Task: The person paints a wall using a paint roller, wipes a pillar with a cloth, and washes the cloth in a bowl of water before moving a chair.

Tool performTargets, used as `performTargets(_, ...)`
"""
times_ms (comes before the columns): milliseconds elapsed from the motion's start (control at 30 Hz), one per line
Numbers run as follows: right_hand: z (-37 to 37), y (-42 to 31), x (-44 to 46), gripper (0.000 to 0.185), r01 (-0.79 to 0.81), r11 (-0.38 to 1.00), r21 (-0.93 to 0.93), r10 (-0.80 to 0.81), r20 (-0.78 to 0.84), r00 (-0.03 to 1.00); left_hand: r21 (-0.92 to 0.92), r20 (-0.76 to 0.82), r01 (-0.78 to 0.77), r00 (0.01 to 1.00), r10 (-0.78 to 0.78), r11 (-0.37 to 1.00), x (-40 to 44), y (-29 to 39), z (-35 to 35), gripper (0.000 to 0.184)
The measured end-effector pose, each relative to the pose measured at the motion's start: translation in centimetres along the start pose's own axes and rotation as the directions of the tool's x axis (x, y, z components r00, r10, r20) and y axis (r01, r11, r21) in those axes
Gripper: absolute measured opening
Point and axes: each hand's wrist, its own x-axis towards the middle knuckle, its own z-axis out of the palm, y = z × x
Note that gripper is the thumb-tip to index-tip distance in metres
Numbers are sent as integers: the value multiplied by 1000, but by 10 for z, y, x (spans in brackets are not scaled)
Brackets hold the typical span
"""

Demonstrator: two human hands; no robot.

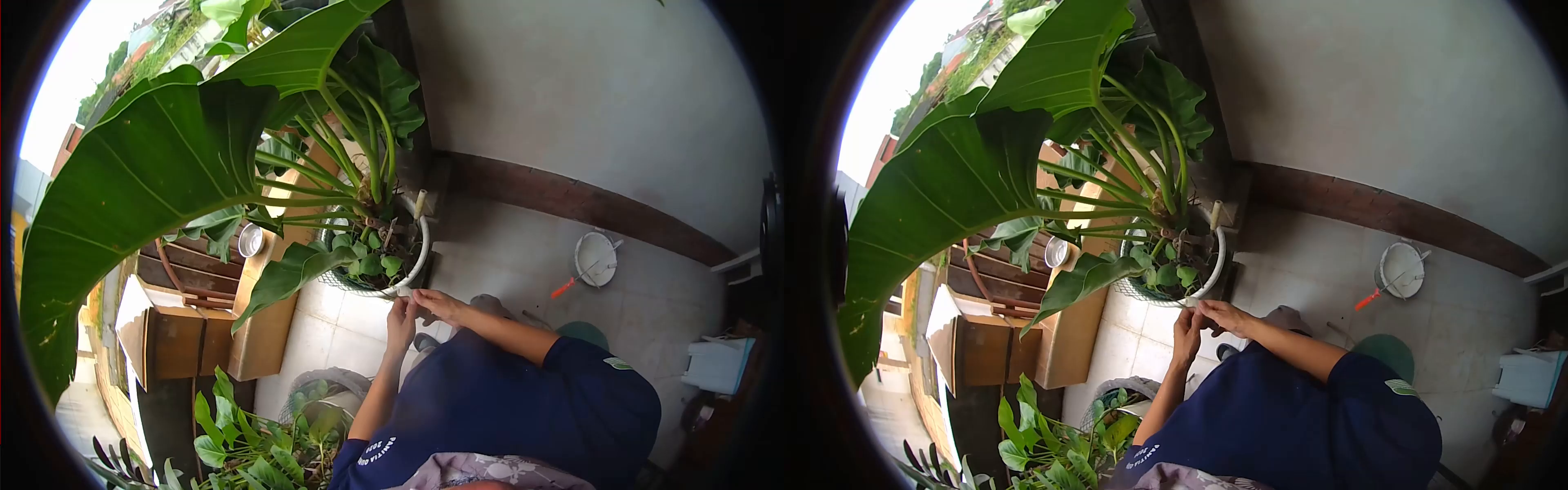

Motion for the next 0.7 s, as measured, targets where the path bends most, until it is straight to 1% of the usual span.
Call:
performTargets(33,-7,-3,5,36,59,998,3,-59,22,998,-53,65,-36,997,39,998,10,1,3,27)
performTargets(67,-19,-7,9,38,117,993,5,-117,43,992,-38,129,-40,991,44,998,20,5,4,27)
performTargets(100,-32,-13,12,39,172,985,6,-172,64,983,-24,189,-43,981,46,999,26,23,8,28)
performTargets(133,-46,-24,14,35,201,980,9,-201,85,976,132,193,-142,974,115,981,34,42,13,29)
performTargets(167,-55,-34,18,33,220,972,79,-223,27,974,286,205,-234,962,179,929,41,63,17,29)
performTargets(200,-62,-52,18,30,243,959,146,-242,-31,970,429,227,-322,943,244,844,52,85,23,30)
performTargets(233,-72,-66,20,28,264,941,214,-251,-88,964,484,156,-472,875,459,737,61,103,31,35)
performTargets(267,-90,-74,34,25,280,923,264,-240,-173,955,560,66,-504,818,571,658,66,139,40,45)
performTargets(300,-104,-91,39,25,368,891,264,-304,-255,918,691,34,-505,737,675,517,78,164,41,59)
performTargets(333,-119,-116,47,25,456,852,257,-365,-334,869,788,-23,-460,642,767,409,92,185,42,68)
performTargets(400,-148,-176,61,26,583,779,233,-414,-507,756,893,-22,-405,397,918,197,125,227,34,74)
performTargets(433,-164,-203,77,28,705,698,122,-533,-569,626,939,44,-338,290,956,60,142,247,28,80)
performTargets(467,-174,-237,89,29,758,652,26,-573,-638,515,961,70,-278,244,967,1,155,264,23,81)
performTargets(500,-191,-264,113,30,784,588,-198,-674,-656,340,975,102,-216,201,974,-58,168,281,19,82)
performTargets(533,-196,-294,129,28,817,524,-241,-701,-667,252,978,123,-184,159,980,-93,182,300,16,81)
performTargets(567,-196,-324,139,28,785,509,-354,-726,-666,170,981,139,-148,117,983,-122,194,319,15,81)
performTargets(600,-191,-348,149,28,736,493,-463,-753,-652,95,992,119,30,163,979,-126,200,338,18,76)
performTargets(633,-185,-366,168,27,762,410,-502,-775,-633,-1,974,72,195,220,973,-117,210,352,16,75)
performTargets(667,-183,-375,200,27,699,356,-620,-805,-584,-107,949,46,291,249,968,-120,223,360,1,73)
performTargets(700,-166,-385,208,25,754,405,-517,-791,-612,4,942,-26,326,298,954,-76,233,361,-19,71)
